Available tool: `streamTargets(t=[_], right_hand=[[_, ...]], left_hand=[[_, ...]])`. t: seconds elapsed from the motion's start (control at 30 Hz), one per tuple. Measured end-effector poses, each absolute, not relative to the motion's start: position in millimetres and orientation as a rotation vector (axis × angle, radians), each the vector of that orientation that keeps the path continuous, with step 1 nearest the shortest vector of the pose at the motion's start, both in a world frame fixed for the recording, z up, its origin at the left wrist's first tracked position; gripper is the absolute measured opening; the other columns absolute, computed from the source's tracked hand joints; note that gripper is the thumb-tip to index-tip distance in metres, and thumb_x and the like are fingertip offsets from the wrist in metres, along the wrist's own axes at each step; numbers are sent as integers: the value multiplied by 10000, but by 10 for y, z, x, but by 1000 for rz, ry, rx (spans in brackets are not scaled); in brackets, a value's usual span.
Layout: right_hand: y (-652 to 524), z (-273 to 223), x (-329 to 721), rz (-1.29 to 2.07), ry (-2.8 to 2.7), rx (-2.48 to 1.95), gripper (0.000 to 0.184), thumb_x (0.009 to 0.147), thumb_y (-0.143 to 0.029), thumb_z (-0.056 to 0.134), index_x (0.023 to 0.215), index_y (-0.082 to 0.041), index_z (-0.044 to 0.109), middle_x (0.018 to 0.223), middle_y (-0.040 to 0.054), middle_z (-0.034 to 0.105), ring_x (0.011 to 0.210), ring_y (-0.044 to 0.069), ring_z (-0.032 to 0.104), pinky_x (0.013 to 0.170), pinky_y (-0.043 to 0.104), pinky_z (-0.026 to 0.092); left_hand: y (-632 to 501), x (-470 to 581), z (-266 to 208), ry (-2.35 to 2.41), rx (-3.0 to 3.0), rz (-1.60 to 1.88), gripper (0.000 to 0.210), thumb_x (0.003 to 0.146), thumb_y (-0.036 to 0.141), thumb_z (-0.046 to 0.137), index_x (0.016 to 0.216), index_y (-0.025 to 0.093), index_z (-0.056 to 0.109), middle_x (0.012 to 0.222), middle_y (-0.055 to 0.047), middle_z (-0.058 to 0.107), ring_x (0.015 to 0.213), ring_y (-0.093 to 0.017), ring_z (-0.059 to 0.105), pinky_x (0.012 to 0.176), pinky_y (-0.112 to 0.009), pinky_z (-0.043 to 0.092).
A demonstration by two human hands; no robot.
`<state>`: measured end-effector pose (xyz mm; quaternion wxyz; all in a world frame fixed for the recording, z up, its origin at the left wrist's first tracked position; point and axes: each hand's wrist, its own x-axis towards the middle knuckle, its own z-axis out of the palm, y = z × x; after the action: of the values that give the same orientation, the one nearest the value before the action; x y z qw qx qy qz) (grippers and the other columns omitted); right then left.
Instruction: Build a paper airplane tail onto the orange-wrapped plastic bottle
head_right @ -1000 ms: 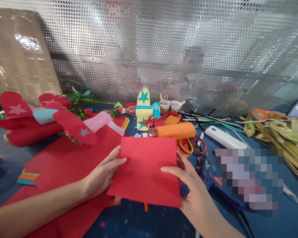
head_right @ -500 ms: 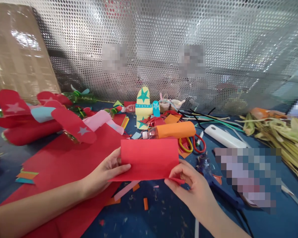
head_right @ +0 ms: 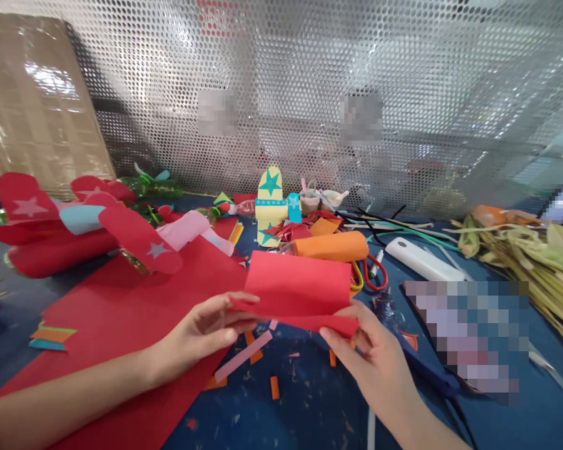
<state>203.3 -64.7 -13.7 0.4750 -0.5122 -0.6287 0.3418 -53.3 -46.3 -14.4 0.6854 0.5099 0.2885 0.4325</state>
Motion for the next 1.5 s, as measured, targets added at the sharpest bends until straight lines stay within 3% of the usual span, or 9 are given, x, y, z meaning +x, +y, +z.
streamTargets(t=[0.1, 0.27, 0.5, 0.6, 0.73, 0.97, 1.13, 1.33, 1.5], right_hand=[[-646, -141, 2048, 814, -1634, -1196, 116, 770, -345, 665, 775, -233, 633, 856, 18, 611, 729, 140, 652, 616, 172, 547], [-698, -90, 1973, 1206, -1445, -1183, 198, 744, -407, 688, 912, -304, 674, 1006, 11, 628, 911, 158, 652, 756, 202, 533], [-700, -59, 1951, 1251, -1327, -1364, 236, 705, -465, 692, 727, -237, 637, 647, -38, 533, 554, 103, 485, 503, 194, 424], [-716, -53, 1952, 1216, -1317, -1384, 246, 712, -469, 678, 740, -232, 618, 662, -36, 535, 579, 112, 488, 534, 201, 426], [-748, -49, 1929, 1174, -1325, -1343, 262, 727, -420, 672, 654, -221, 517, 664, -42, 514, 641, 117, 514, 627, 198, 447], [-750, -53, 1901, 1077, -1384, -1348, 328, 731, -389, 666, 618, -222, 407, 641, -57, 403, 588, 104, 435, 556, 199, 408], [-696, -95, 1954, 1290, -1326, -1281, 322, 754, -424, 666, 646, -219, 443, 662, -47, 462, 645, 114, 514, 594, 201, 445], [-657, -125, 1992, 1512, -1260, -1216, 221, 769, -451, 662, 865, -255, 623, 851, -3, 597, 755, 138, 607, 777, 277, 517], [-706, -55, 1944, 1430, -1252, -1270, 251, 767, -433, 657, 930, -247, 611, 870, 25, 642, 781, 166, 608, 715, 267, 512]], left_hand=[[-487, -498, -124, 817, 1223, 1001, 147, 764, 283, 709, 896, 230, 748, 928, -33, 717, 888, -196, 653, 799, -282, 507], [-505, -478, -60, 871, 1241, 1065, 111, 793, 249, 670, 834, 227, 771, 925, -29, 734, 886, -190, 657, 793, -251, 520], [-527, -481, 22, 936, 1228, 1068, 58, 699, 172, 727, 744, 195, 755, 771, -3, 709, 733, -121, 658, 667, -164, 519], [-544, -467, 13, 970, 1188, 1026, 35, 683, 176, 740, 694, 180, 707, 658, 20, 682, 613, -99, 630, 577, -157, 503], [-569, -436, 0, 928, 1191, 1044, 71, 744, 213, 694, 692, 166, 681, 702, 12, 695, 671, -97, 629, 648, -164, 510], [-562, -410, -95, 1005, 1151, 1171, 173, 690, 180, 722, 697, 177, 549, 617, 73, 571, 573, -56, 537, 559, -135, 469], [-552, -416, -112, 1077, 1238, 1191, 194, 704, 174, 689, 666, 174, 499, 580, 86, 488, 522, -37, 457, 510, -117, 417], [-540, -412, -68, 1116, 1273, 1208, 187, 712, 194, 672, 655, 170, 495, 579, 79, 481, 516, -39, 440, 492, -124, 389], [-562, -406, -85, 1103, 1202, 1135, 208, 739, 244, 669, 684, 175, 481, 586, 75, 510, 524, -43, 457, 498, -132, 396]])
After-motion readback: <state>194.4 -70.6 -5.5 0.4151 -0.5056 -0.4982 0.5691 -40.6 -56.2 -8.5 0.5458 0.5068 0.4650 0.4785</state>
